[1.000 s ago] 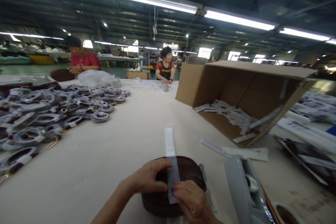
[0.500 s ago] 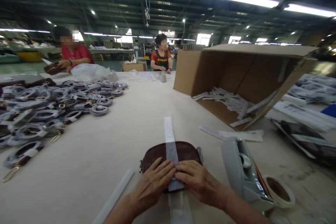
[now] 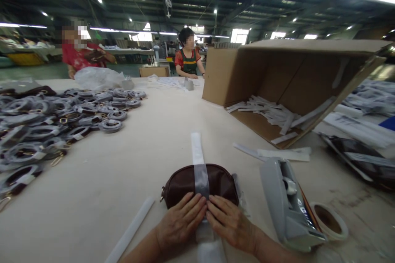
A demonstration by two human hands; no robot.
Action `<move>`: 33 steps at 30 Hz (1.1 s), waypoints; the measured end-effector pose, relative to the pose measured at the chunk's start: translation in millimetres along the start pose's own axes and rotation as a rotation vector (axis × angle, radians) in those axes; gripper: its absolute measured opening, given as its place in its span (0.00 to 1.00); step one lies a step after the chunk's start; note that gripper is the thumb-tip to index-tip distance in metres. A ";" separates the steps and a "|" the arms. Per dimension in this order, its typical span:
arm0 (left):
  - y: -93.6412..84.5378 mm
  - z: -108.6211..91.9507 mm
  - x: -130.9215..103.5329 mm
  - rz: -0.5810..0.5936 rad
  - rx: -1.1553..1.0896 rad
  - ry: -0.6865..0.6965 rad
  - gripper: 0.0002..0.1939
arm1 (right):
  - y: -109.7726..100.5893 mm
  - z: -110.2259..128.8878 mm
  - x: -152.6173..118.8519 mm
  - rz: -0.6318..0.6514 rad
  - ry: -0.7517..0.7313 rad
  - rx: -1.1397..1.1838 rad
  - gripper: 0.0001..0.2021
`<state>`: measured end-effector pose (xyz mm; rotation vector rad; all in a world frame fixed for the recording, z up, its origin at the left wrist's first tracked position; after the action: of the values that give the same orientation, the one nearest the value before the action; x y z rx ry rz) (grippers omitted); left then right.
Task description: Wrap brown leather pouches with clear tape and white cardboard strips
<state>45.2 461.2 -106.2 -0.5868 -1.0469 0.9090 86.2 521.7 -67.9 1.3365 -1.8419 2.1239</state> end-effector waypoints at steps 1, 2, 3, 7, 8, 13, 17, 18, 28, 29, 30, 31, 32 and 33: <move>-0.7 0.4 0.1 -0.001 0.002 0.001 0.21 | 1.6 -1.7 0.0 0.047 -0.009 0.027 0.13; -1.6 1.1 0.2 -0.003 0.003 0.000 0.21 | 3.4 -4.1 0.0 0.110 -0.013 0.063 0.14; -2.4 2.1 0.5 -0.004 0.002 -0.005 0.21 | 5.0 -7.7 -0.4 0.178 -0.004 0.101 0.15; -3.4 5.2 0.8 -0.003 -0.025 -0.031 0.21 | -2.7 -22.5 -2.4 0.286 0.067 0.122 0.18; -3.4 5.6 0.7 -0.004 -0.035 -0.036 0.21 | -5.1 -24.3 -2.8 0.289 0.074 0.099 0.19; -3.1 6.5 -0.1 0.001 -0.068 -0.042 0.21 | -4.5 -37.6 -7.8 0.318 0.164 -0.024 0.18; -2.3 4.8 0.5 -0.003 -0.083 -0.037 0.21 | 4.9 -31.9 -15.7 0.269 0.096 -0.125 0.17; -1.6 3.6 0.7 -0.002 -0.080 -0.033 0.21 | 6.7 -28.0 -18.1 0.238 0.068 -0.159 0.16; -0.6 0.5 0.0 0.010 -0.040 -0.018 0.21 | 11.1 -18.8 -25.5 0.180 0.068 -0.247 0.20; -0.9 0.4 0.3 0.009 -0.035 -0.014 0.21 | 10.2 -19.8 -25.6 0.162 0.080 -0.261 0.20; -1.0 0.1 0.6 0.009 -0.028 -0.009 0.21 | 9.8 -20.6 -25.9 0.143 0.093 -0.274 0.20; -1.5 -0.2 0.9 0.007 -0.018 -0.004 0.21 | 10.6 -21.3 -26.7 0.133 0.106 -0.284 0.20; -1.8 -0.6 1.1 0.007 -0.007 0.003 0.21 | 12.5 -21.5 -27.8 0.134 0.116 -0.290 0.20; -2.0 -0.8 1.3 0.010 0.005 0.008 0.21 | 14.9 -21.0 -29.1 0.142 0.122 -0.292 0.20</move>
<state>46.9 461.3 -104.3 -0.5916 -1.0350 0.9166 84.8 548.6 -95.9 1.0199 -2.1472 1.8516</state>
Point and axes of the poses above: each hand's wrist, its own x-axis towards the middle knuckle, its own y-axis out of the palm, z = x × y, the point moved 10 cm from there along x, towards the middle knuckle, and after that the axes turned 3 degrees about x, right-handed, at the moved point
